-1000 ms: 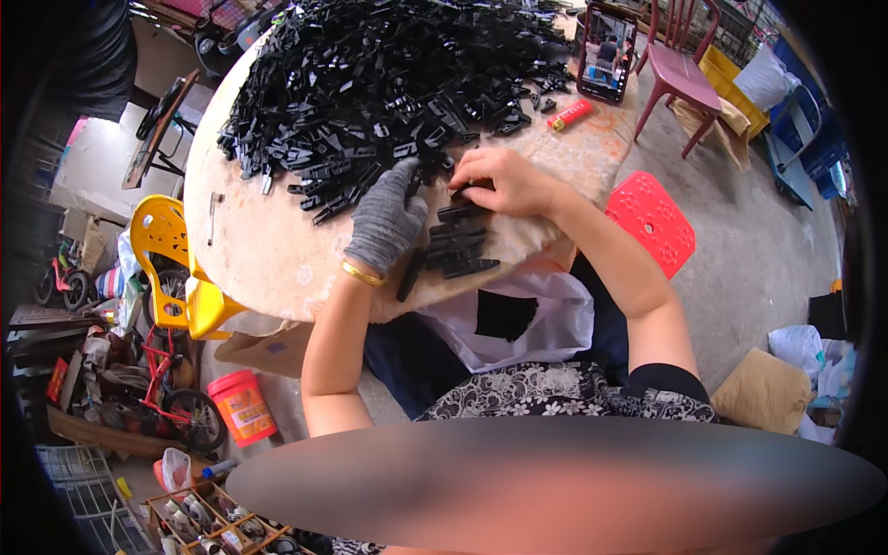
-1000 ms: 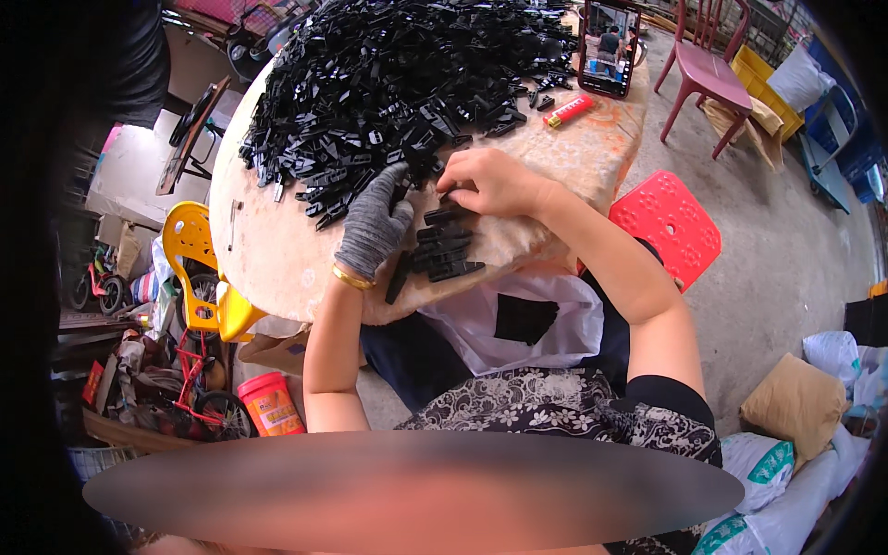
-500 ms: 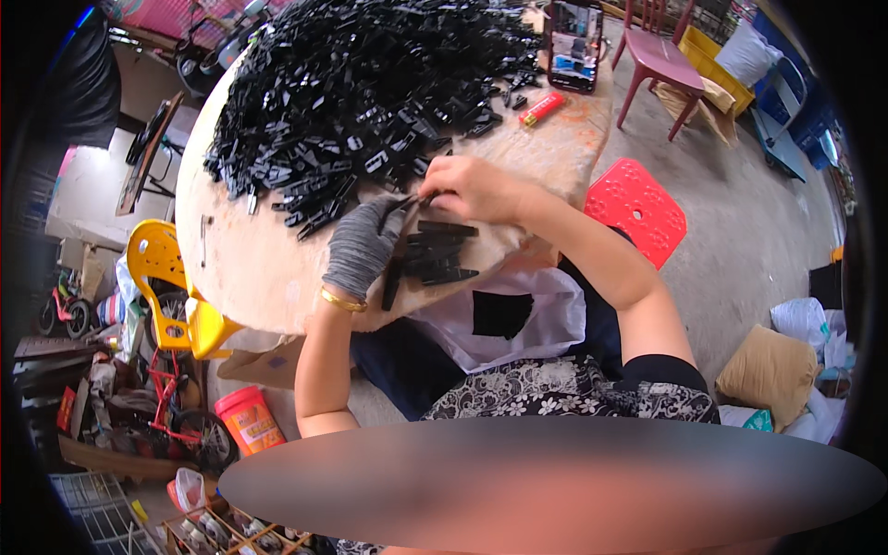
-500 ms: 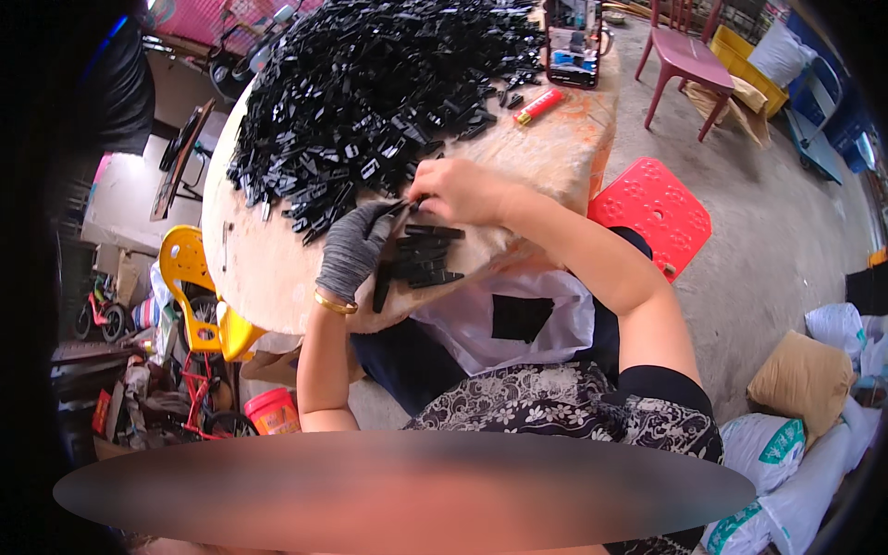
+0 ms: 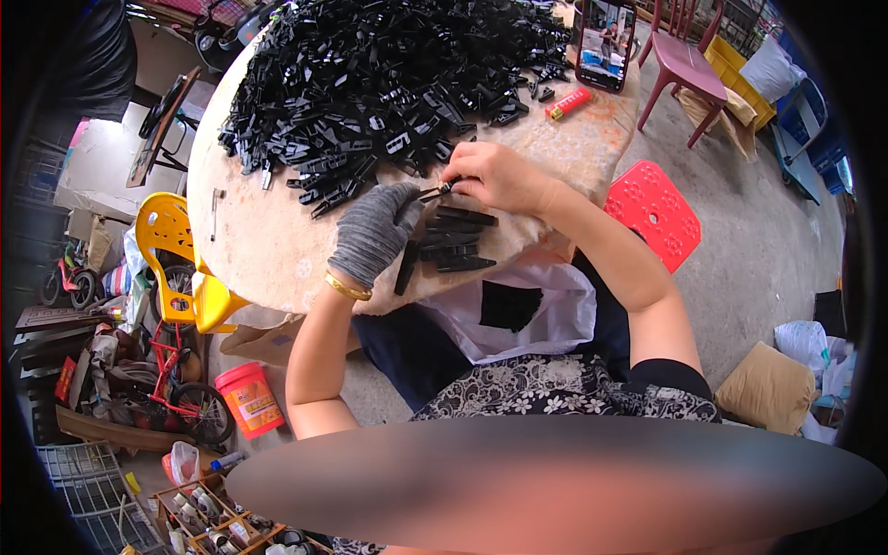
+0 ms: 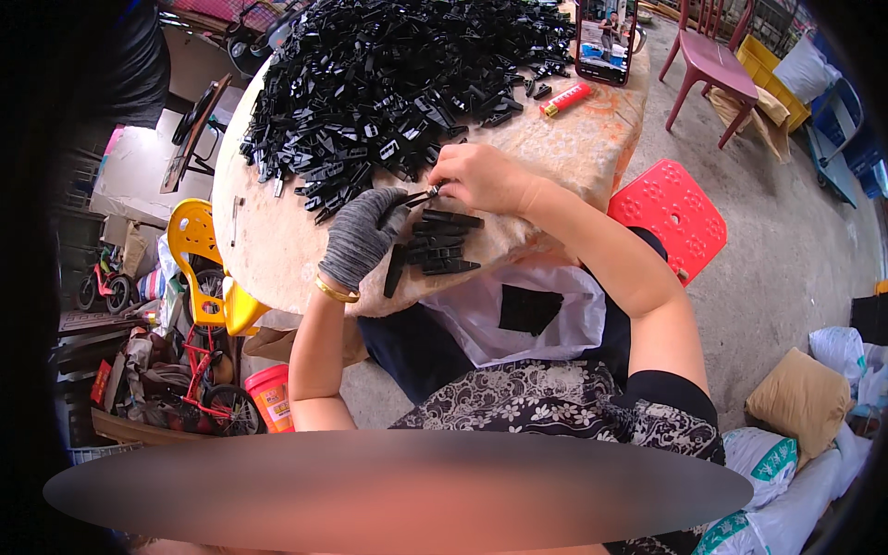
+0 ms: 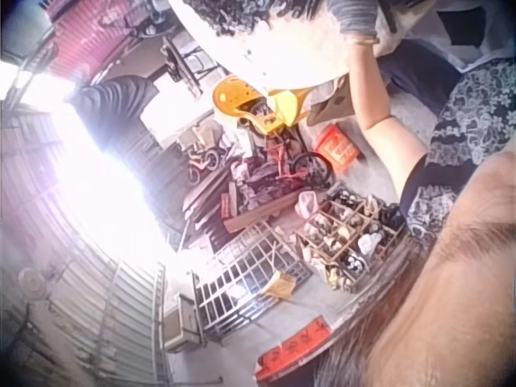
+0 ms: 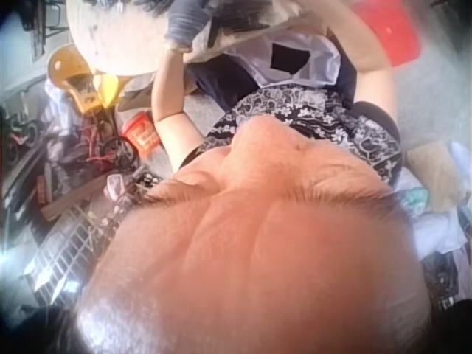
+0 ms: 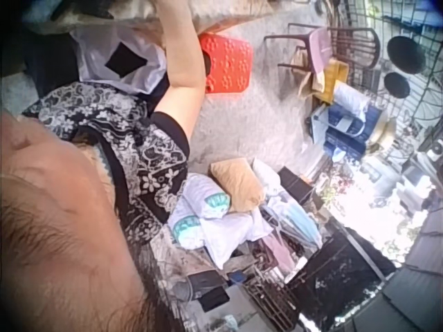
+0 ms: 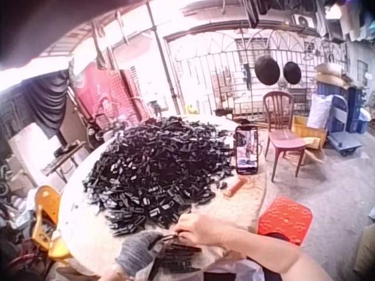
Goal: The person assembles or checks a large quantity of black plastic clips by hand on a table.
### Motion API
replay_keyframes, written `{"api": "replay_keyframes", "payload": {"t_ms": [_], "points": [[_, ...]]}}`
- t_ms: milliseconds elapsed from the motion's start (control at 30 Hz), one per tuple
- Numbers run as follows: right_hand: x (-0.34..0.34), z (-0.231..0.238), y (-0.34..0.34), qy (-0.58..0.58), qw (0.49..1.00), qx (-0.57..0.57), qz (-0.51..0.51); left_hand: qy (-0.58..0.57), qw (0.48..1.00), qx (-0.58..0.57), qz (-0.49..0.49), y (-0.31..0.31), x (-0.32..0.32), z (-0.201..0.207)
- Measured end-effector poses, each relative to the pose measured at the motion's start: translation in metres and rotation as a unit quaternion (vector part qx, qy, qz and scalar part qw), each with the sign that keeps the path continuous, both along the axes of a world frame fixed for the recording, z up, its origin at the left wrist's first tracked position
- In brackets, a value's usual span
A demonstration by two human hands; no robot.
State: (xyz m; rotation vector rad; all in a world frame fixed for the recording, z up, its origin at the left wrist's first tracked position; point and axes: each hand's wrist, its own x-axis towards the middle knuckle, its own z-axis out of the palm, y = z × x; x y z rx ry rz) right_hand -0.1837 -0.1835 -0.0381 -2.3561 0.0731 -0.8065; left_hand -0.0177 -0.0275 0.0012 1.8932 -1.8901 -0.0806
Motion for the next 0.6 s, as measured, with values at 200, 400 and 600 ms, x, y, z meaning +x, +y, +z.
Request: {"api": "replay_keyframes", "payload": {"t_ms": [200,400,600], "points": [[0.0,0.0,0.0,-0.008,1.0,-0.009,0.008,-0.081,0.996,-0.025,-0.013,-0.007,-0.007,0.01],[-0.001,0.001,-0.002,-0.013,1.0,-0.02,0.009,-0.14,0.99,0.006,-0.025,-0.013,-0.01,0.017],[-0.001,0.0,-0.002,-0.009,1.0,-0.019,0.012,-0.238,0.968,0.082,-0.021,-0.022,-0.023,0.035]]}}
